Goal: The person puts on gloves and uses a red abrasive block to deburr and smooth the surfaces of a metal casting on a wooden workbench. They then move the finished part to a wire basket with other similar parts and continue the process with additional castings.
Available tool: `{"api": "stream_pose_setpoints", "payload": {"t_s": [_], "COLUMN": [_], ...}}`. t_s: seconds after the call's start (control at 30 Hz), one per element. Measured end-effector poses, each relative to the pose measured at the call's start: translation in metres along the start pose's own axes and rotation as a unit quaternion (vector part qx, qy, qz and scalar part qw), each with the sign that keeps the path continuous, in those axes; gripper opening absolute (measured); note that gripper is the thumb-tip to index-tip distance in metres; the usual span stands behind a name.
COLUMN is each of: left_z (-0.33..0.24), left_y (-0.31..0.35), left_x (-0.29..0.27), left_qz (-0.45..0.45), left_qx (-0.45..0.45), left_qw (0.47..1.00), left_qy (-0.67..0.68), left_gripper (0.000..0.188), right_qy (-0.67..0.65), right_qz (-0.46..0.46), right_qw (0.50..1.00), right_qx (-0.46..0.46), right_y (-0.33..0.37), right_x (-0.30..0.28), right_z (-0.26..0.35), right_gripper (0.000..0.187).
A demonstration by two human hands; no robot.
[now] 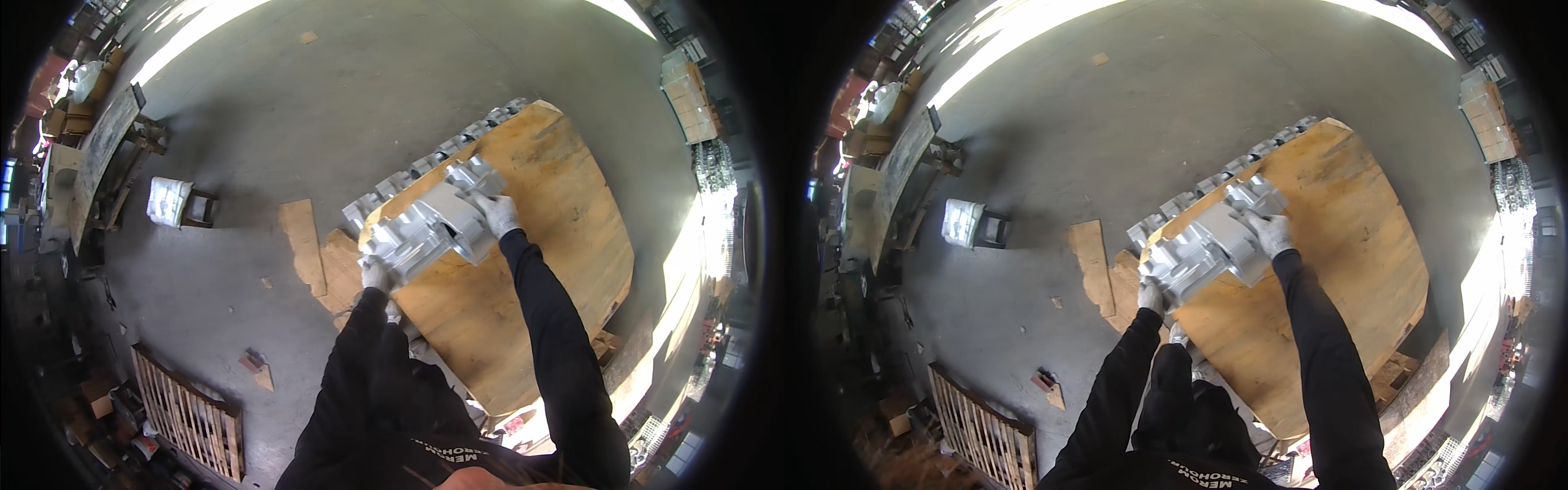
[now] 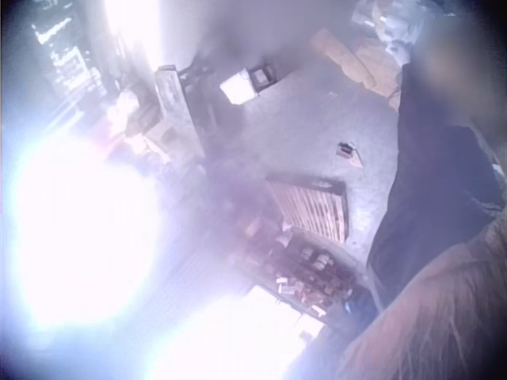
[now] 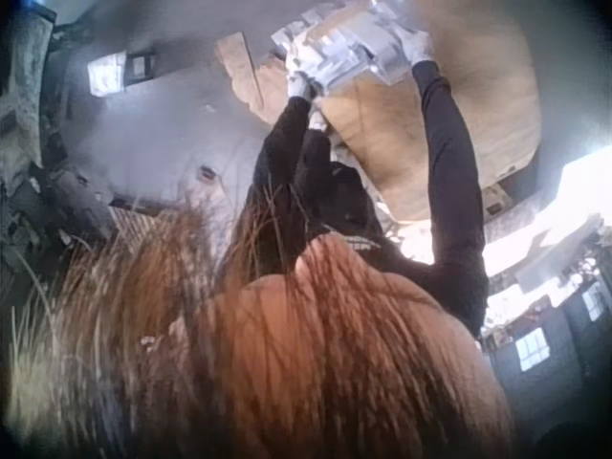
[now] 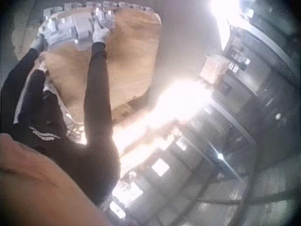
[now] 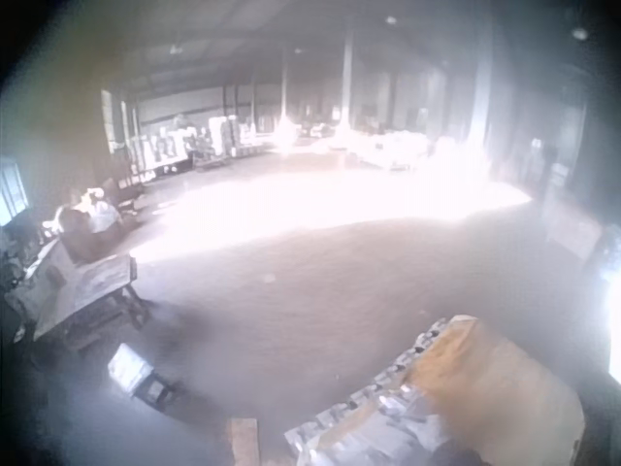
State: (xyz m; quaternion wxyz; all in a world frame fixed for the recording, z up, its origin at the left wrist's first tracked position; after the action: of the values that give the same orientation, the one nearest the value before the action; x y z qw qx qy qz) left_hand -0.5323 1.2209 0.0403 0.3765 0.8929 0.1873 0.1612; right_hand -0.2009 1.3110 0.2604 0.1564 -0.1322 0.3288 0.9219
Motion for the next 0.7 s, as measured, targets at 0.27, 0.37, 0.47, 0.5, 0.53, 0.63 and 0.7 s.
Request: {"api": "stream_pose_setpoints", "payload": {"t_s": [0.27,0.37,0.47,0.5,0.53,0.63,0.7], "left_z": [-0.035,-0.034,-0.016,-0.012,-0.009,-0.001,-0.001], "left_y": [0.018,0.003,-0.018,-0.020,-0.025,-0.024,-0.019], "left_x": [0.001,-0.001,-0.010,-0.012,-0.015,-0.024,-0.020], "left_qz": [0.091,0.224,0.253,0.259,0.258,0.220,0.263], "left_qx": [-0.095,-0.074,-0.180,-0.208,-0.228,-0.352,-0.403], "left_qw": [0.975,0.914,0.882,0.884,0.876,0.876,0.850], "left_qy": [-0.180,-0.329,-0.354,-0.328,-0.338,-0.245,-0.216], "left_gripper": [0.043,0.044,0.053,0.048,0.043,0.030,0.026], "right_qy": [0.087,0.025,0.011,0.024,0.034,0.118,0.128], "right_qz": [-0.070,-0.093,-0.147,-0.162,-0.174,-0.224,-0.231], "right_qw": [0.993,0.990,0.980,0.977,0.972,0.956,0.946], "right_qx": [0.029,0.106,0.134,0.138,0.154,0.150,0.187], "right_y": [-0.002,0.006,0.015,0.017,0.020,0.025,0.027], "right_x": [-0.007,-0.007,-0.008,-0.007,-0.008,-0.009,-0.011], "right_z": [-0.002,-0.007,-0.004,-0.002,-0.002,0.006,0.005], "right_gripper": [0.047,0.049,0.049,0.049,0.049,0.054,0.055]}}
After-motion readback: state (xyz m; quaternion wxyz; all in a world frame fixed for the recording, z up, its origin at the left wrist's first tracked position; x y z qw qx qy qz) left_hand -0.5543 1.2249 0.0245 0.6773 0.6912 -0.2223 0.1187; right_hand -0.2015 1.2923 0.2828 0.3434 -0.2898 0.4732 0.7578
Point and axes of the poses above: each hand's wrist, its own y-axis away from the middle knuckle, its own x-axis out of the palm, z = x × y, the point moved 7 cm from there along -y, towards the middle knuckle, and after that the axes turned 7 degrees about x, right-handed, at the moved point
